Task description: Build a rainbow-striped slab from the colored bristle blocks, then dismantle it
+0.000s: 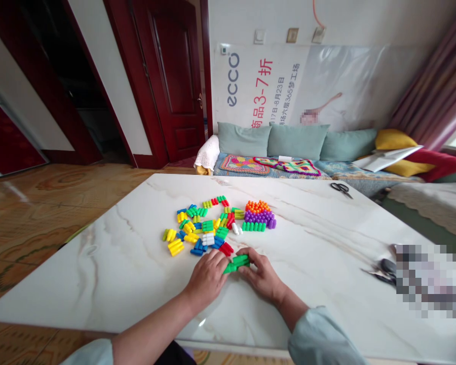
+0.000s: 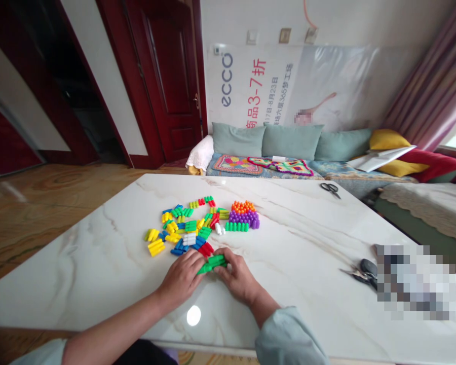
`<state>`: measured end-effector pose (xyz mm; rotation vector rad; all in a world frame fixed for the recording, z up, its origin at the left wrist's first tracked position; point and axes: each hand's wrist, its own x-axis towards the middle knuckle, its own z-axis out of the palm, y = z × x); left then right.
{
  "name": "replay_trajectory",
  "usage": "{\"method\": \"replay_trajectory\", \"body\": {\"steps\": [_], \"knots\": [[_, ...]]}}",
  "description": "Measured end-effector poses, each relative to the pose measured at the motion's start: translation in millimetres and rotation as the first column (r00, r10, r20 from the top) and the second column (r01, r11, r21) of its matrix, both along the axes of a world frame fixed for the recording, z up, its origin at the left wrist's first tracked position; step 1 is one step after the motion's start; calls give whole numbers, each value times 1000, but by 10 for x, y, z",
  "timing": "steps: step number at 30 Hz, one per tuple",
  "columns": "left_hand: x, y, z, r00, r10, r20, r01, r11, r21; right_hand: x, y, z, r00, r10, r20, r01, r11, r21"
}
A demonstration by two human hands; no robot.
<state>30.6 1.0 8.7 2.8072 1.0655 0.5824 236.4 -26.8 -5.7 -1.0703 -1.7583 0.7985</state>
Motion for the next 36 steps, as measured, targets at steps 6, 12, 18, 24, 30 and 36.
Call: {"method": "replay_trajectory", "body": {"steps": [6, 12, 18, 24, 30, 36], "knots": [[-122, 50, -157, 994, 107, -35, -105, 993, 52, 85, 123, -87, 895, -434, -103, 441, 896, 58], [-200, 81, -332, 996, 75, -49, -69, 990, 122, 306, 236, -149, 737, -673, -58, 675, 731, 103], [-201, 93, -316, 995, 87, -47, -82, 992, 99, 810, 493, -32, 637, -737, 227, 695, 676, 245], [-205, 106, -334, 997, 69, -42, -66, 995, 70, 937, 589, -158, 612, -753, 242, 716, 657, 234], [-200, 96, -316, 996, 78, -45, -75, 995, 65, 887, 538, -199, 563, -812, 153, 781, 584, 221], [-201, 96, -318, 994, 77, -77, -71, 995, 73, 810, 448, -86, 624, -708, 332, 704, 693, 155]]}}
